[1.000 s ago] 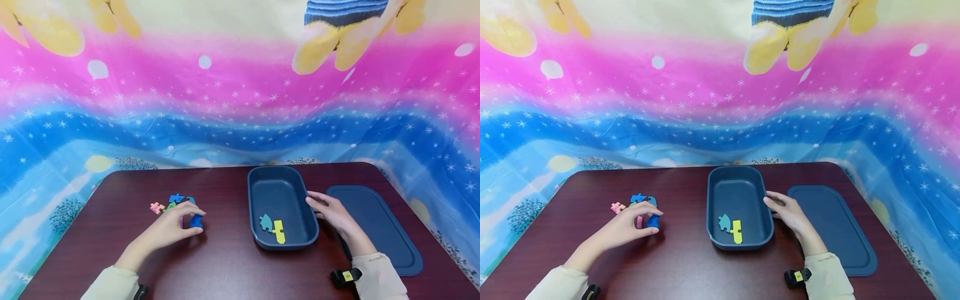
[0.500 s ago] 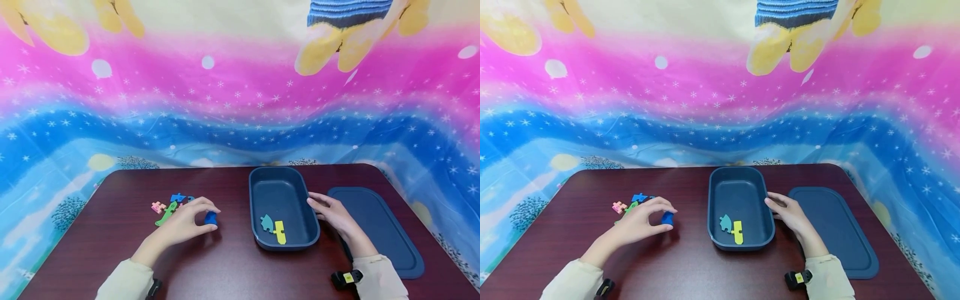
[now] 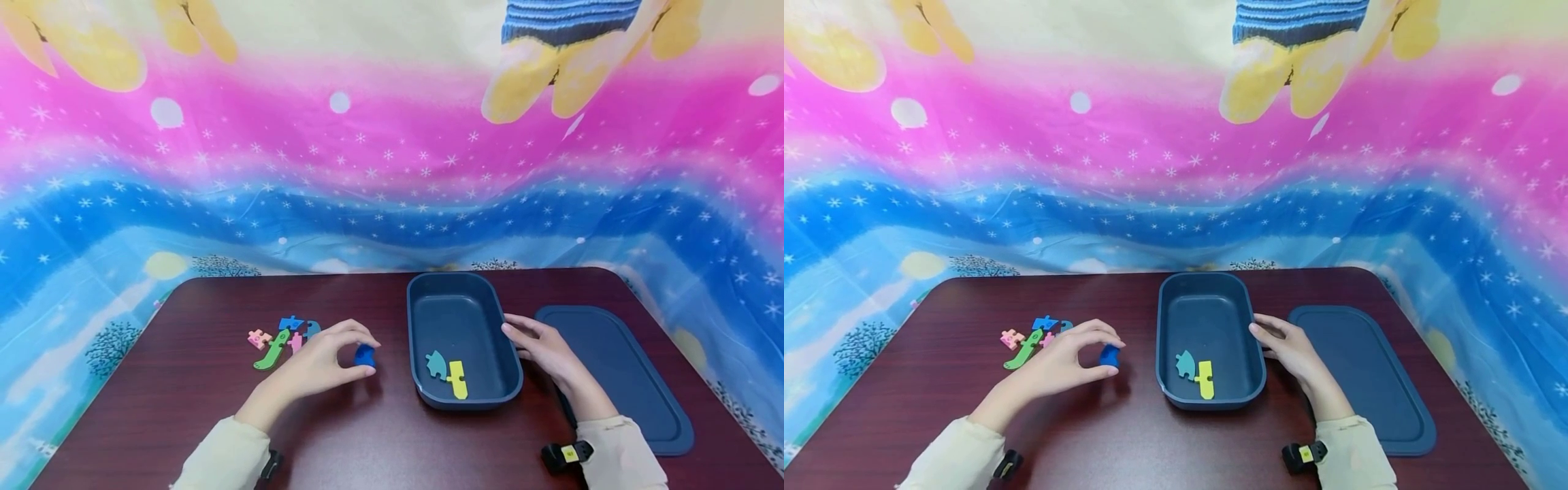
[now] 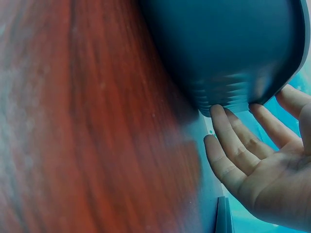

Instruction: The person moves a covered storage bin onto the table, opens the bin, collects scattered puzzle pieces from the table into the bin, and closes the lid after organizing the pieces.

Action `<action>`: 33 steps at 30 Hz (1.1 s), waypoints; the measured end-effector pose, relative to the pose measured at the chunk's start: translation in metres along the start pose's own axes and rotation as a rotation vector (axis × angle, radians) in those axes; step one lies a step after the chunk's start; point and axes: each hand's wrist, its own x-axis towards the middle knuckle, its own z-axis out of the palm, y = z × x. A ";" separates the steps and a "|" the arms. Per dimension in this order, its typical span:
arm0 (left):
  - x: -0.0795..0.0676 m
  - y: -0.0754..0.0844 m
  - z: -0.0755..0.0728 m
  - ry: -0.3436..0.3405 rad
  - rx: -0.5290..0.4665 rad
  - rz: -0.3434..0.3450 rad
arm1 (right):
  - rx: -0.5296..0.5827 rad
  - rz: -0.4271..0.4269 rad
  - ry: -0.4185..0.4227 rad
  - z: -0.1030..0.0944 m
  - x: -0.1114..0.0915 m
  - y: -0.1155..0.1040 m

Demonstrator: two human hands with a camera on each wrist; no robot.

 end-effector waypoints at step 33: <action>0.033 0.026 0.017 0.006 0.060 0.099 | 0.002 0.014 -0.013 0.000 0.000 -0.001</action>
